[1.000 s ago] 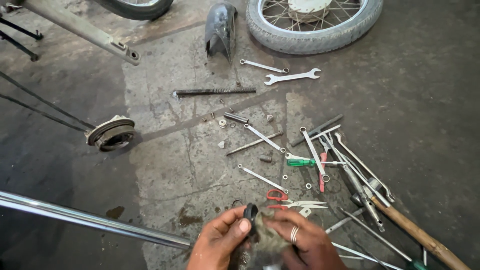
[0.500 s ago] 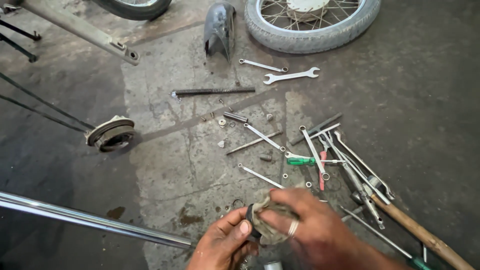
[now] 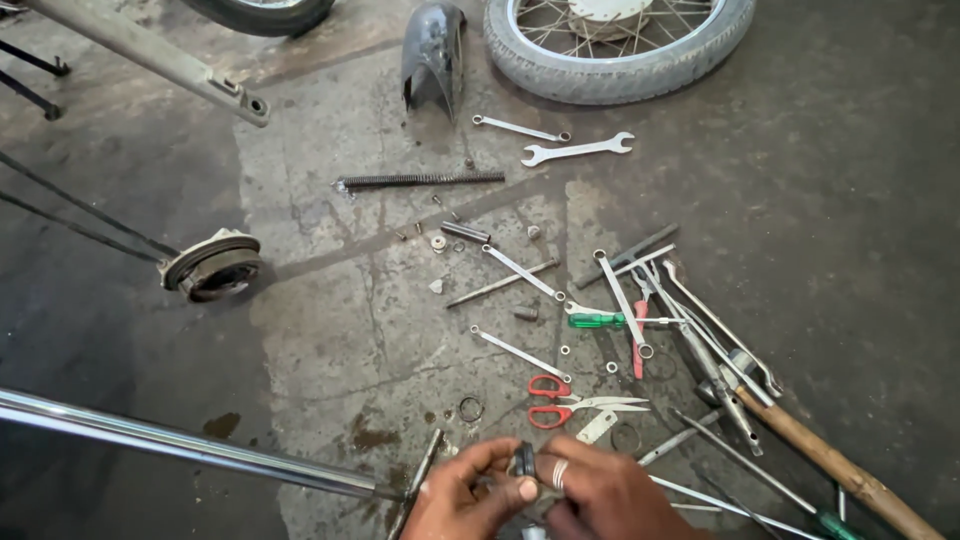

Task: Cleaning and inspecting motorcycle front fork components after disassembly.

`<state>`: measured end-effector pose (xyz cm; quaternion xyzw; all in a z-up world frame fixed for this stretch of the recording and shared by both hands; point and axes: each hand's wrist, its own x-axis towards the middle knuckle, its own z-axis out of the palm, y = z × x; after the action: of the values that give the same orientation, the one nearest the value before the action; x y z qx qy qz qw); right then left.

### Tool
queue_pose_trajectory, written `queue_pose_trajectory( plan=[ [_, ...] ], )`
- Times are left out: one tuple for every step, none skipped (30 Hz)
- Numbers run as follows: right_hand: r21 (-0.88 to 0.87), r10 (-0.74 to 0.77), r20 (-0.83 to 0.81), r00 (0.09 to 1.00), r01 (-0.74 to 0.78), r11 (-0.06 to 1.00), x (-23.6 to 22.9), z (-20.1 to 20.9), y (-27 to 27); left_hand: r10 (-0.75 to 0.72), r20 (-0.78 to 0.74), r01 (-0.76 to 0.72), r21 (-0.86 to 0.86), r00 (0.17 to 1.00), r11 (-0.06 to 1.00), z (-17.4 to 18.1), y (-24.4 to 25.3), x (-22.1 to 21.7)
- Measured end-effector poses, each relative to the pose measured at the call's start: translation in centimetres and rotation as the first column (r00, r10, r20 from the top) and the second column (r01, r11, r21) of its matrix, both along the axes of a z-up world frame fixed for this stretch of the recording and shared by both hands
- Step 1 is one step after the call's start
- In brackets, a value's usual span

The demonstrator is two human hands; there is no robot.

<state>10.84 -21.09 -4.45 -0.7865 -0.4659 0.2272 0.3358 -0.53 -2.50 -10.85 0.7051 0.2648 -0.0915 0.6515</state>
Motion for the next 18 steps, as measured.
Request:
queue_pose_trajectory(
  plan=[
    [-0.003, 0.000, 0.000, 1.000, 0.000, 1.000, 0.4, -1.9, -0.8, 0.000, 0.000, 0.000, -0.003, 1.000, 1.000, 1.1, 0.0, 0.1],
    [-0.041, -0.049, -0.223, 0.974, 0.041, 0.998, 0.8, -3.7, -1.7, -0.070, -0.007, 0.069, -0.035, 0.998, 0.997, 2.1, 0.0, 0.3],
    [-0.085, -0.102, -0.432, 0.896, 0.072, 0.994, 1.3, -5.5, -2.5, -0.139, -0.012, 0.138, -0.067, 0.990, 0.988, 3.2, 0.0, 0.4],
    [-0.087, -0.103, -0.431, 0.897, 0.073, 0.994, 2.0, -5.2, -2.8, -0.139, -0.011, 0.138, -0.068, 0.990, 0.988, 2.7, -0.2, 0.5],
    [-0.003, -0.050, -0.646, 0.762, 0.063, 0.998, 2.7, -4.9, -3.1, -0.240, 0.199, 0.213, 0.147, 0.950, 0.966, 2.1, -0.3, 0.6],
    [0.079, 0.021, -0.815, 0.580, 0.075, 0.994, 3.5, -4.6, -3.4, -0.368, 0.373, 0.229, 0.366, 0.852, 0.902, 1.6, -0.4, 0.6],
    [0.077, 0.019, -0.813, 0.581, 0.074, 0.994, 4.2, -5.3, -4.0, -0.367, 0.375, 0.228, 0.365, 0.851, 0.903, 1.9, -0.8, 1.0],
    [0.095, 0.049, -0.884, 0.465, 0.075, 0.993, 4.8, -6.1, -4.6, -0.372, 0.466, 0.221, 0.347, 0.803, 0.911, 2.1, -1.1, 1.4],
    [0.111, 0.079, -0.938, 0.337, 0.078, 0.991, 5.3, -7.0, -5.2, -0.372, 0.550, 0.216, 0.328, 0.748, 0.919, 2.2, -1.5, 1.6],
    [0.109, 0.077, -0.939, 0.336, 0.078, 0.991, 6.1, -9.4, -7.0, -0.370, 0.550, 0.216, 0.326, 0.749, 0.920, 2.3, -2.4, 2.3],
    [0.016, -0.058, -0.969, 0.242, 0.294, 0.956, 6.6, -11.9, -8.8, -0.286, 0.507, 0.143, 0.302, 0.813, 0.943, 2.3, -3.2, 2.7],
    [-0.097, -0.174, -0.978, 0.117, 0.484, 0.870, 7.0, -14.4, -10.6, -0.196, 0.459, 0.067, 0.283, 0.866, 0.957, 2.3, -4.0, 3.2],
    [-0.098, -0.176, -0.977, 0.118, 0.485, 0.869, 7.6, -13.3, -10.6, -0.196, 0.460, 0.067, 0.281, 0.866, 0.957, 0.8, -4.9, 3.5],
    [-0.201, -0.247, -0.969, -0.021, 0.647, 0.736, 8.2, -12.1, -10.6, -0.212, 0.390, 0.025, 0.433, 0.896, 0.901, -0.7, -5.8, 3.8],
    [-0.311, -0.286, -0.943, -0.172, 0.764, 0.566, 8.9, -11.0, -10.6, -0.215, 0.318, -0.008, 0.576, 0.923, 0.818, -2.3, -6.7, 4.2],
    [-0.310, -0.288, -0.943, -0.169, 0.764, 0.565, 9.1, -9.1, -10.7, -0.214, 0.321, -0.010, 0.574, 0.923, 0.819, -6.7, -7.8, 4.4],
    [-0.300, -0.292, -0.942, -0.164, 0.804, 0.514, 9.4, -7.2, -10.4, -0.299, 0.192, 0.068, 0.730, 0.935, 0.680, -11.3, -8.7, 4.6],
    [-0.287, -0.297, -0.942, -0.159, 0.840, 0.461, 9.6, -5.3, -10.1, -0.355, 0.045, 0.152, 0.847, 0.934, 0.509, -15.7, -9.6, 4.8]
  ],
)
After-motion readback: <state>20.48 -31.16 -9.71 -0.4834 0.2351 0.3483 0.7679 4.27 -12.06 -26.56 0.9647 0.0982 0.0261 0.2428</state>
